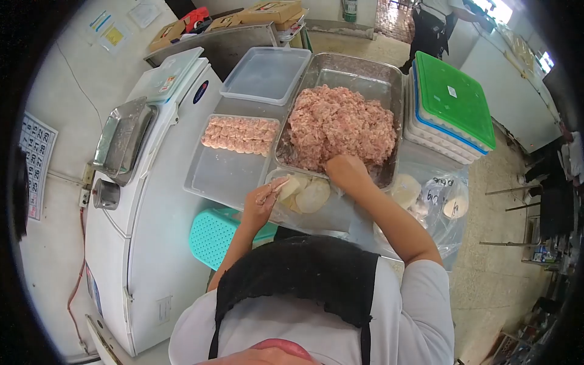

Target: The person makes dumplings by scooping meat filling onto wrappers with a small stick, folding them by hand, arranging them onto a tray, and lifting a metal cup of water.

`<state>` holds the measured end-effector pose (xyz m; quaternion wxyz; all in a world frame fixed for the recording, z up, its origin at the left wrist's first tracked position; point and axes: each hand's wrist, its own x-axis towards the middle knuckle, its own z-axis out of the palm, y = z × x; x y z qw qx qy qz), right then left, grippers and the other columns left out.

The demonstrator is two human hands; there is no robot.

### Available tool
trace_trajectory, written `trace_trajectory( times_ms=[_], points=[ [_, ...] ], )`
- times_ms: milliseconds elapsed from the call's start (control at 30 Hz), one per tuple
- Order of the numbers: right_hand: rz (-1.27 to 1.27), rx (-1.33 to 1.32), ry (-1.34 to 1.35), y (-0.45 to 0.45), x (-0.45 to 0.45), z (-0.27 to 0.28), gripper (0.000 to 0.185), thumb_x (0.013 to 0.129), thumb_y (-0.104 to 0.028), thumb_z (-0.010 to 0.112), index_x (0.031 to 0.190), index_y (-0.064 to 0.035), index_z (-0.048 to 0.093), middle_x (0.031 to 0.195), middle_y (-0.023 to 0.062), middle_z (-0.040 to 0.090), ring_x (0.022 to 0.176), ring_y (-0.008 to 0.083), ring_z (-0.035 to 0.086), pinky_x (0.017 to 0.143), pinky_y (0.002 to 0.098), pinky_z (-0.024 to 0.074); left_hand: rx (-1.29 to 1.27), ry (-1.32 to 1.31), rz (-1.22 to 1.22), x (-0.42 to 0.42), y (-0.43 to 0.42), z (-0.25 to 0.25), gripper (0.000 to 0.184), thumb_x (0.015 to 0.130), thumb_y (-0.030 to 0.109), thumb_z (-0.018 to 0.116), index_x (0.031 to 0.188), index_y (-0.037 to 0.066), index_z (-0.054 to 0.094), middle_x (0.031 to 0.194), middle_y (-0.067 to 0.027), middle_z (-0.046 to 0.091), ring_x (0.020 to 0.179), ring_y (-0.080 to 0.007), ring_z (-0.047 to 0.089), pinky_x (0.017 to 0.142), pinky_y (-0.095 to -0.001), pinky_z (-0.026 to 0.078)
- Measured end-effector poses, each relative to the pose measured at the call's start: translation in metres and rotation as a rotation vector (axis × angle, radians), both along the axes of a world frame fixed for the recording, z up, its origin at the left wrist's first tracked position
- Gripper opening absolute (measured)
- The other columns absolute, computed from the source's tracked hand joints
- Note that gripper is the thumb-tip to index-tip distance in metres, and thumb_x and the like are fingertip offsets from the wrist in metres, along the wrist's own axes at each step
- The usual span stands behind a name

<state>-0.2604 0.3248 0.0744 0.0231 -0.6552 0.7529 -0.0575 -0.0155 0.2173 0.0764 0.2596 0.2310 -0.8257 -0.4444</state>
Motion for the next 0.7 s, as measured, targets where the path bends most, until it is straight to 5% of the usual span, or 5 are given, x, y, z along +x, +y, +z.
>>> trace_trajectory(
  times_ms=[167,300,467,567,700],
  points=[
    [-0.101,0.018,-0.21,0.009,-0.003,0.01,0.022,0.081,-0.019,0.055,0.072,-0.0031,0.068,0.076,0.0171,0.067,0.076,0.0341,0.066,0.067,0.0454,0.0527,-0.483,0.05,-0.068,0.007,-0.033,0.018,0.021,0.08,0.005,0.062,0.099,0.008,0.07,0.097,-0.0126,0.067,0.088,-0.0316,0.062,0.08,-0.0387,0.048],
    [-0.136,0.086,-0.035,0.01,-0.001,0.054,0.024,0.083,-0.021,0.055,0.073,-0.0032,0.068,0.077,0.0162,0.067,0.076,0.0337,0.066,0.068,0.0451,0.0528,-0.164,0.033,-0.175,0.016,-0.059,0.017,0.02,0.075,0.004,0.067,0.095,0.008,0.07,0.095,-0.0125,0.065,0.086,-0.0308,0.062,0.079,-0.0377,0.049],
    [-0.19,0.111,0.032,-0.016,0.031,0.022,0.026,0.086,-0.024,0.055,0.077,-0.0044,0.07,0.079,0.0161,0.068,0.077,0.0337,0.066,0.069,0.0445,0.0527,0.264,-0.015,-0.366,0.016,-0.076,0.051,0.017,0.07,0.003,0.07,0.086,0.005,0.065,0.092,-0.01,0.064,0.085,-0.0272,0.063,0.077,-0.0345,0.049],
    [-0.247,0.056,-0.19,-0.016,0.035,0.02,0.028,0.088,-0.025,0.055,0.079,-0.0028,0.069,0.078,0.0187,0.067,0.075,0.0346,0.066,0.068,0.0434,0.0517,-0.432,0.048,-0.335,-0.003,-0.086,0.061,0.016,0.069,0.003,0.069,0.081,0.004,0.058,0.091,-0.0094,0.064,0.085,-0.0252,0.063,0.079,-0.0323,0.048],
    [-0.365,-0.044,-0.497,0.001,0.028,0.028,0.028,0.088,-0.024,0.054,0.088,-0.0012,0.069,0.085,0.0186,0.067,0.081,0.0346,0.066,0.074,0.0437,0.0505,-0.228,0.049,-0.417,-0.01,-0.1,0.071,0.018,0.071,0.003,0.068,0.084,0.004,0.056,0.093,-0.0099,0.063,0.09,-0.0257,0.062,0.081,-0.0327,0.048]
  ],
)
